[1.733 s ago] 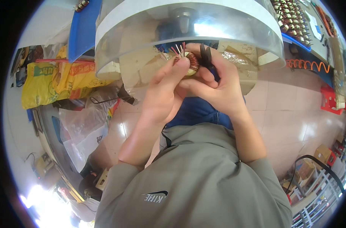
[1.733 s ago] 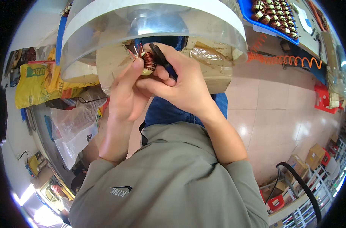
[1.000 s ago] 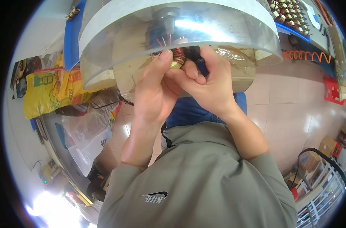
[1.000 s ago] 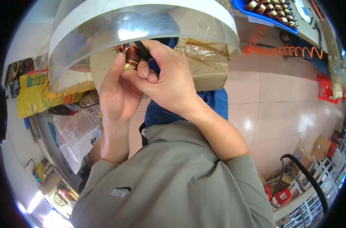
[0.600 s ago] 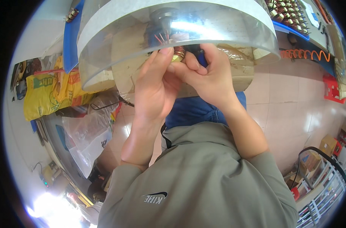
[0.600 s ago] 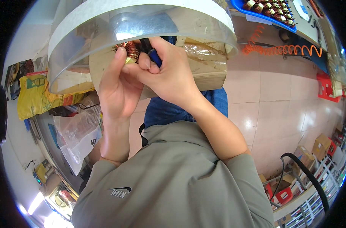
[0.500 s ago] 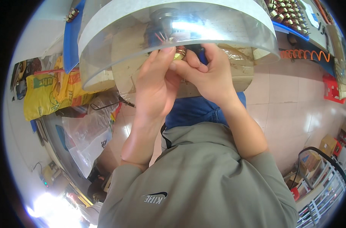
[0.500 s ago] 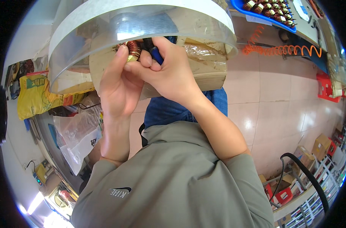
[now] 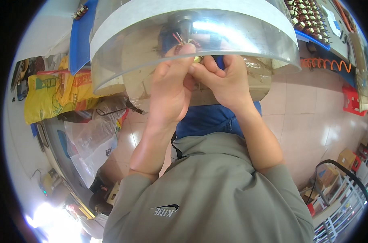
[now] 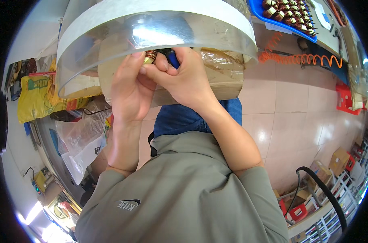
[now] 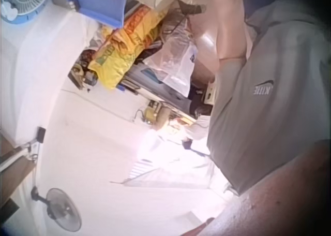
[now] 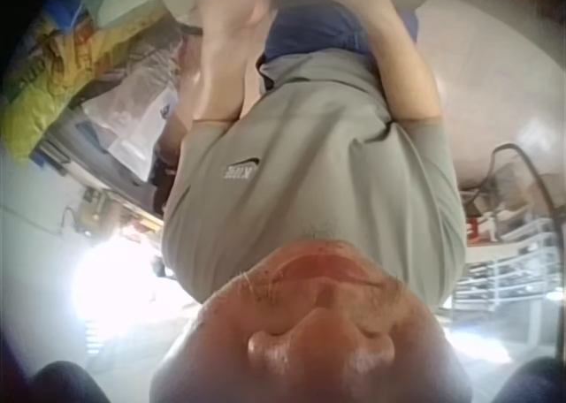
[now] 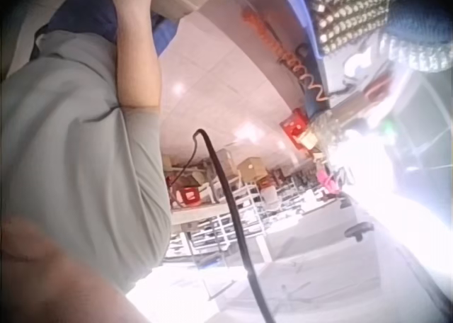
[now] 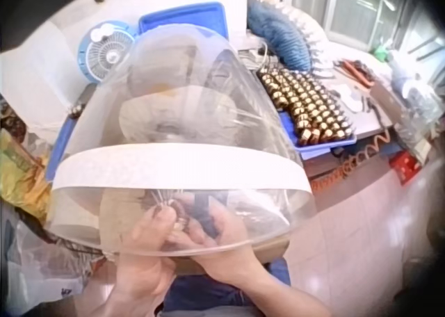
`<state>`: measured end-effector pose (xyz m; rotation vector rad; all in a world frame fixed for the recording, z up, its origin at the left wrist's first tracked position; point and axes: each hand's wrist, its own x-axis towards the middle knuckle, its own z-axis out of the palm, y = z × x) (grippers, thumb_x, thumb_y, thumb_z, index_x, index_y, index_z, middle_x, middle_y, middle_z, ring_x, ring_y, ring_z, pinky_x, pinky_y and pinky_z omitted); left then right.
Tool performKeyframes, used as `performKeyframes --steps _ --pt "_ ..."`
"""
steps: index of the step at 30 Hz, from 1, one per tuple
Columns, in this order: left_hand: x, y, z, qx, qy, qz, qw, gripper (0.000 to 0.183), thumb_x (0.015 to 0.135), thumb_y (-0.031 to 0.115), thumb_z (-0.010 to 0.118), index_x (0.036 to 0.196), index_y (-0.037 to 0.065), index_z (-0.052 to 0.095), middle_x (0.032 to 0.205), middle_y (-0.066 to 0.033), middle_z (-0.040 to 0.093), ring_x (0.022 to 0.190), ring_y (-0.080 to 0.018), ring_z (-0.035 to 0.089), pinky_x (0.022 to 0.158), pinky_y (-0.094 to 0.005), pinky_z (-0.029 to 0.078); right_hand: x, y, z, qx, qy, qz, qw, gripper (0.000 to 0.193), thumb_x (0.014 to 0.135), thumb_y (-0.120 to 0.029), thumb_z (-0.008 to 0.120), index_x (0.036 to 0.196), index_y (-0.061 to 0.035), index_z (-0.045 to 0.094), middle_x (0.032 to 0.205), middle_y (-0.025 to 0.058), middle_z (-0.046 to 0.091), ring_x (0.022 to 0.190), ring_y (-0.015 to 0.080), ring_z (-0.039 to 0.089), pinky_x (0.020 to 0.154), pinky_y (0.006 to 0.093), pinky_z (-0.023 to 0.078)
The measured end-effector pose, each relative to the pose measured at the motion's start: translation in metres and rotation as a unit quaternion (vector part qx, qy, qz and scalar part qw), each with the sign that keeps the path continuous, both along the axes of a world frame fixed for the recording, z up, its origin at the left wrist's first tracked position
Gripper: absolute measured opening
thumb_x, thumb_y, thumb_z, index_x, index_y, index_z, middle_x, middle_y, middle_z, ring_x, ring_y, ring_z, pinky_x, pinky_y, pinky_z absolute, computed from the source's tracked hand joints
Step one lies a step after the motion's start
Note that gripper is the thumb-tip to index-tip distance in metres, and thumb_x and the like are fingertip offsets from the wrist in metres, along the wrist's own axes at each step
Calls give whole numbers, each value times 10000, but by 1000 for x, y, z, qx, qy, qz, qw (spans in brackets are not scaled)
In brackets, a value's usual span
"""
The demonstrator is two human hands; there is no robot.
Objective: The recorder uses a winding machine and pliers to wind copper wire around toroidal cores to create inductors.
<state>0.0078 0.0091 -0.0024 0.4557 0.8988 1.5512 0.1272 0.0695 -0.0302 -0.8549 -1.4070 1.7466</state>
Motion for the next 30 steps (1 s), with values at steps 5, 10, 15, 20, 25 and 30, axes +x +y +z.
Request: performKeyframes --steps 5,10,15,20,25,30 --pt "2 -2 2 -14 4 1 1000 282 1089 241 516 1148 -22 595 894 -106 679 829 -206 695 784 -290 532 -2 -2 2 55 -2 -11 998 230 867 1 771 1075 -18 675 700 -106 455 709 6 476 653 188 436" --pt "1 -6 -8 -27 22 10 999 288 1086 252 526 1173 -12 603 891 -94 679 823 -186 693 759 -256 503 1 -5 6 22 -15 10 1000 243 868 20 759 1091 -16 671 677 -116 416 683 3 454 648 180 422" --pt "5 -7 1 -12 8 9 1000 306 1081 265 531 1200 -5 613 897 -85 681 822 -174 688 747 -253 489 2 -7 4 32 -13 12 999 278 867 36 747 1131 -10 674 664 -125 359 656 2 421 636 172 401" --pt "7 -10 3 -15 12 11 1000 297 1074 241 513 1202 -9 611 880 -87 680 824 -171 687 715 -255 478 4 -12 -2 39 -36 2 999 365 871 27 761 1213 2 635 887 -16 646 811 65 613 732 229 532" --pt "8 -16 2 -46 30 25 998 280 1077 215 509 1200 -16 608 874 -80 680 819 -162 675 737 -258 497 6 -18 -5 24 -51 -4 998 416 869 20 769 1252 6 606 1062 74 697 935 119 669 816 270 571" --pt "9 -22 4 -11 13 -10 1000 287 1084 212 504 1224 -19 600 891 -79 678 837 -154 664 783 -277 517 7 -25 -2 28 -48 -19 998 446 867 51 735 1287 18 589 1169 87 688 1056 149 653 928 296 540"
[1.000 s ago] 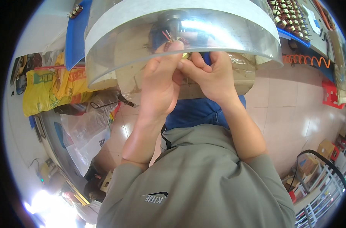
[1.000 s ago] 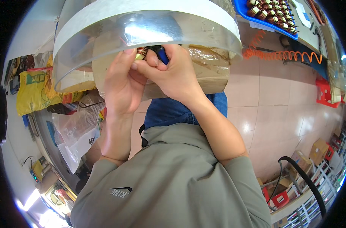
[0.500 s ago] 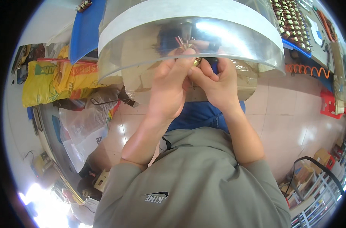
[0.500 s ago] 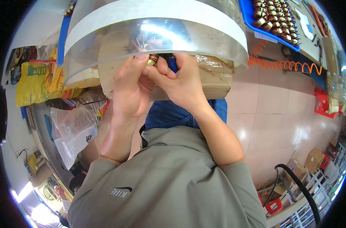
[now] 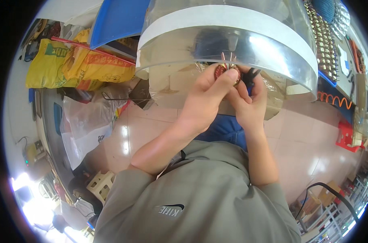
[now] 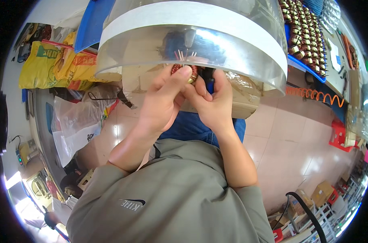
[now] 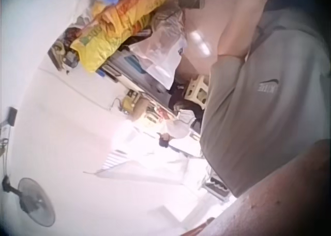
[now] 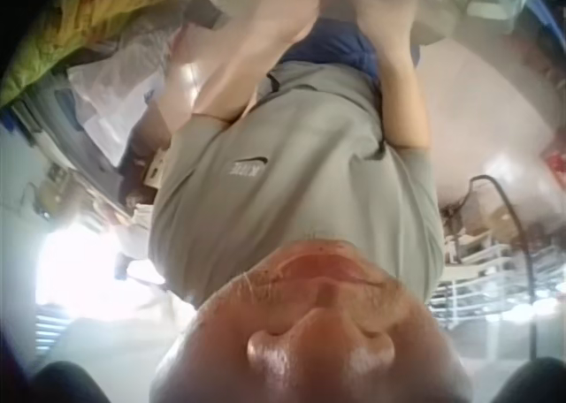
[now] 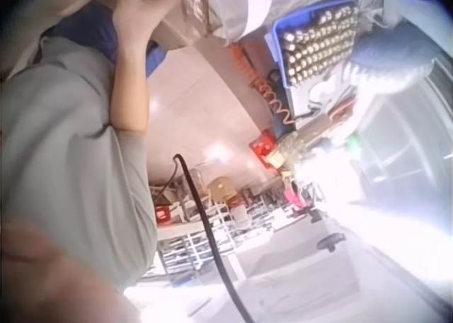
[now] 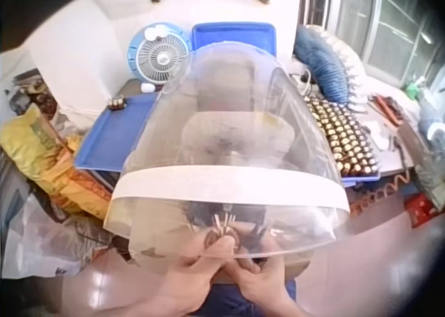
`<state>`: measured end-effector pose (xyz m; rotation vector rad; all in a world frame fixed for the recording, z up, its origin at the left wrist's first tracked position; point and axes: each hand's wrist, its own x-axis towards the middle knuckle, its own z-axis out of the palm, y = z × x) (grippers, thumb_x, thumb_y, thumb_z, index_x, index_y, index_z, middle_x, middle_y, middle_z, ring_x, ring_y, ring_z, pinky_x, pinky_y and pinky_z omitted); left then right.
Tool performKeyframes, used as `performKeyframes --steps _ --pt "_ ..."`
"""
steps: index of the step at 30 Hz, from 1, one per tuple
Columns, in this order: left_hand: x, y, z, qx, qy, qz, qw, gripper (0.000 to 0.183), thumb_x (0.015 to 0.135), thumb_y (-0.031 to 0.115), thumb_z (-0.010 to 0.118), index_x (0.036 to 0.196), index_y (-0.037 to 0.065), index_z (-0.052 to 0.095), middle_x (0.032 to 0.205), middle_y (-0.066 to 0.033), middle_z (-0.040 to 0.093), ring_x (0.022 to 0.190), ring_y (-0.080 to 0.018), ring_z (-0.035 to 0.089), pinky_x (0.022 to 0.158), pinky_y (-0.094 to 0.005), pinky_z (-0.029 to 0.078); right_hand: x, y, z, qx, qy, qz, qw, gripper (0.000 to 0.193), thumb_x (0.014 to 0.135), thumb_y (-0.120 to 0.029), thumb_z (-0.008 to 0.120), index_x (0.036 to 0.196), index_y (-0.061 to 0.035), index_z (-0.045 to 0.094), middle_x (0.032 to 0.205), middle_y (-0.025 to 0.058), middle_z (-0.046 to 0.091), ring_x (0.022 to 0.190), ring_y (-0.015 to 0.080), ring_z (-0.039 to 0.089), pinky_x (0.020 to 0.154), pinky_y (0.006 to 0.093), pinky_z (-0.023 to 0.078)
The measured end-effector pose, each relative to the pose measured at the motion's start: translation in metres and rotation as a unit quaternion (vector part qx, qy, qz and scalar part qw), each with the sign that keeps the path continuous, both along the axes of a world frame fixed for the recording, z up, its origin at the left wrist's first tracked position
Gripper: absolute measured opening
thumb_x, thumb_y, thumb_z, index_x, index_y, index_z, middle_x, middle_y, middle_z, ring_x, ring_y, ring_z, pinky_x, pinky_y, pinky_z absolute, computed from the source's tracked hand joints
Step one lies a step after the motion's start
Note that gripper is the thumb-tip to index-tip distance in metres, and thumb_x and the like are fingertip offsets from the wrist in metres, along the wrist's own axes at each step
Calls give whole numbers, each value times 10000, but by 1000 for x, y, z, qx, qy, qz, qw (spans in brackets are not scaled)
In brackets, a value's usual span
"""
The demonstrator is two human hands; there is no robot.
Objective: The recorder uses a winding machine and pliers to wind copper wire around toroidal cores to create inductors.
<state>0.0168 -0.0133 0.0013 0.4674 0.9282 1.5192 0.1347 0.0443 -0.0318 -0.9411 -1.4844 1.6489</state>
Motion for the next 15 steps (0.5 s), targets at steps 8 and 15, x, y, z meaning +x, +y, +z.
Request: performKeyframes --steps 8,15 --pt "4 -23 4 -40 -40 -15 998 289 1084 217 461 1219 -9 578 925 -103 674 818 -165 663 831 -299 514 2 -21 0 72 112 -17 991 534 820 36 792 1319 -1 605 1031 0 675 844 76 597 851 241 492" --pt "3 -19 -7 0 -142 -50 989 336 1093 257 410 1096 -26 593 852 -131 659 790 -226 661 803 -345 528 10 -25 1 166 -7 -28 986 602 756 -49 880 1293 0 613 1173 140 702 991 232 687 910 322 530"
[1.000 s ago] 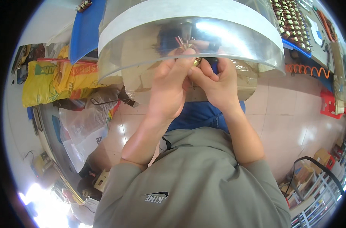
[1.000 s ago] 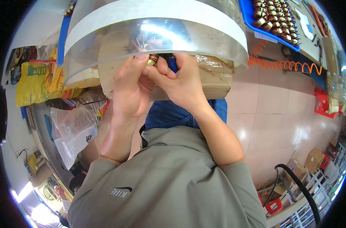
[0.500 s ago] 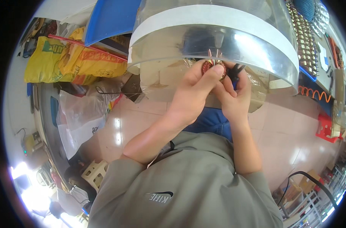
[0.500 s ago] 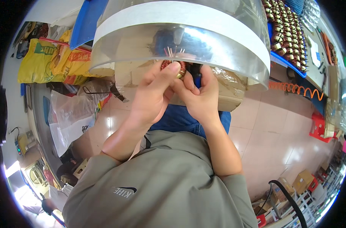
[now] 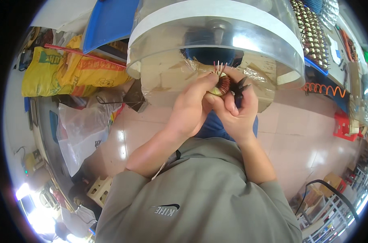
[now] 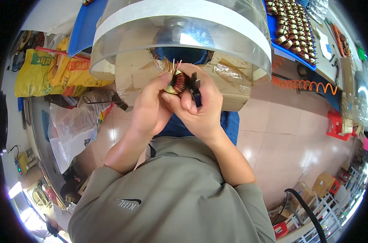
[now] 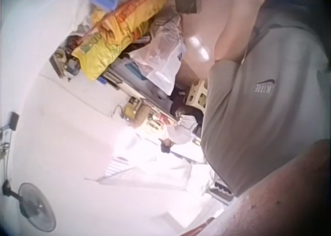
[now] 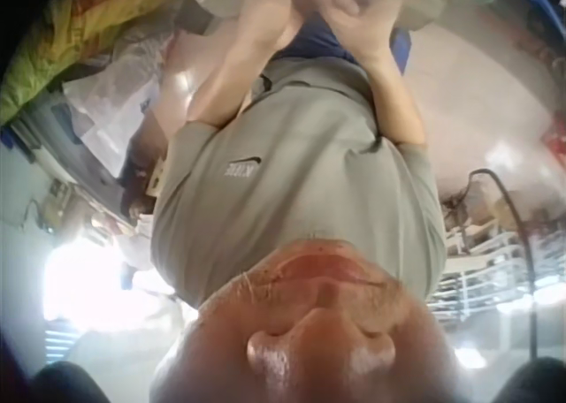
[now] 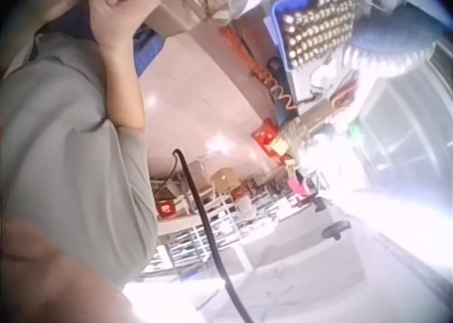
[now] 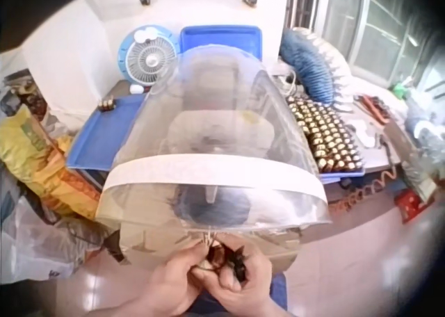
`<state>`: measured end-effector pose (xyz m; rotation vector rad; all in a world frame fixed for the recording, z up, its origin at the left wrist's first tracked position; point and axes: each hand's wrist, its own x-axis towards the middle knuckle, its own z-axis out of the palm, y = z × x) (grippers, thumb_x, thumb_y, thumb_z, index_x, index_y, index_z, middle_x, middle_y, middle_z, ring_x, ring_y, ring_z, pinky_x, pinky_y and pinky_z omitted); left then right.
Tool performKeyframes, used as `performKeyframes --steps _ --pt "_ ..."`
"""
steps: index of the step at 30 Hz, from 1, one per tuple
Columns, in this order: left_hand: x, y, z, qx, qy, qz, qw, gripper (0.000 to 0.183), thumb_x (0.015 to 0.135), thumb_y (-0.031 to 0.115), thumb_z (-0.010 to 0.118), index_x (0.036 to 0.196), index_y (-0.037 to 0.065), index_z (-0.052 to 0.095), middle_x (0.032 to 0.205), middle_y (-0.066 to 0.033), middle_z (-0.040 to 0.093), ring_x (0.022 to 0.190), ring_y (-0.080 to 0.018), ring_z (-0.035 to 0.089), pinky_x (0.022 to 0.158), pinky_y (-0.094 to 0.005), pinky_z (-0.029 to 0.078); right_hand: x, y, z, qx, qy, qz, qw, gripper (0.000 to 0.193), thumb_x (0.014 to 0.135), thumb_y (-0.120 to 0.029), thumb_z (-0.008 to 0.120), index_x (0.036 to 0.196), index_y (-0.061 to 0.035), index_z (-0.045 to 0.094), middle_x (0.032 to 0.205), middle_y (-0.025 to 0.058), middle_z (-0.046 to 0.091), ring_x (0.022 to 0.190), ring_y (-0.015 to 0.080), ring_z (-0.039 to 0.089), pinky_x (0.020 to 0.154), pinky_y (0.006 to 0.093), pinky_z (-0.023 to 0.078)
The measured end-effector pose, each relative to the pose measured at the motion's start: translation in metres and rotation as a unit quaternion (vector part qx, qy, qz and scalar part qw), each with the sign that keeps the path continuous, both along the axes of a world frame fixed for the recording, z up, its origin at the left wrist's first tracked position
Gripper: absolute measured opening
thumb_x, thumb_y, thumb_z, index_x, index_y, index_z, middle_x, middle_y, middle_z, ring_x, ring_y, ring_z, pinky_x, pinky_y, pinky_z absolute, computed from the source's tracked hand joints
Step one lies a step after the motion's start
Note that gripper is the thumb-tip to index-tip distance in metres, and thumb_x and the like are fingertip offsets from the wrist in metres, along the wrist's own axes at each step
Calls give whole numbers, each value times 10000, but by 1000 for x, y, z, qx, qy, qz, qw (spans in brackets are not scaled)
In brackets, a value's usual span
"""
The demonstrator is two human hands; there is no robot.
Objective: The recorder uses a winding machine and pliers to wind copper wire around toroidal cores to create inductors.
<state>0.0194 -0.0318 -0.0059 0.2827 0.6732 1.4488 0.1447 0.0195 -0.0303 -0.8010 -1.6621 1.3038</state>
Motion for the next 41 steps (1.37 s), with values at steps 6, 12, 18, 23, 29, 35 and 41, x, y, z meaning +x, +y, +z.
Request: performKeyframes --steps 6,12,18,23,29,35,41 --pt "-3 5 -6 -11 -35 -18 999 428 1093 364 389 1134 -11 590 760 -128 628 771 -289 650 819 -401 531 -4 2 1 37 -21 -15 999 513 814 28 796 1299 -2 632 873 -34 618 750 28 489 781 190 443" --pt "-9 16 3 -27 -39 -21 999 389 1058 340 429 1087 -2 611 738 -108 618 760 -281 640 800 -400 532 -10 11 10 76 -37 -49 995 467 790 -51 841 1217 -9 655 977 59 688 859 170 641 800 276 517" --pt "-16 24 4 -2 -51 -40 998 421 1055 358 442 1119 -21 615 805 -110 636 822 -272 659 824 -384 525 -15 16 17 16 -51 -68 996 424 757 -143 896 1099 -26 673 904 95 704 768 243 680 732 325 550" --pt "-17 29 9 -25 -45 -43 998 413 1054 359 442 1150 -13 595 793 -99 619 816 -275 655 827 -392 534 -17 19 17 -13 -51 -80 995 387 759 -161 896 1034 -20 663 854 100 696 726 234 668 695 325 547" --pt "-18 29 12 -40 -21 -40 998 408 1064 357 421 1142 -11 577 779 -80 593 823 -263 646 829 -395 538 -19 21 24 -36 -39 -77 996 379 758 -184 900 988 -25 644 804 95 688 686 217 647 674 316 539" --pt "-19 33 16 -29 -11 -38 999 407 1068 351 413 1145 -19 565 780 -78 586 828 -262 644 835 -392 534 -20 22 24 -36 -38 -56 997 344 807 -4 815 1106 -13 645 710 -82 512 706 19 456 698 170 424" --pt "-24 37 10 -48 40 -31 998 426 1065 370 426 1205 -21 518 787 -88 586 840 -278 650 860 -394 528 -23 26 20 -81 -12 -40 996 316 834 -36 801 1113 -27 652 722 -76 515 753 23 479 751 189 454"
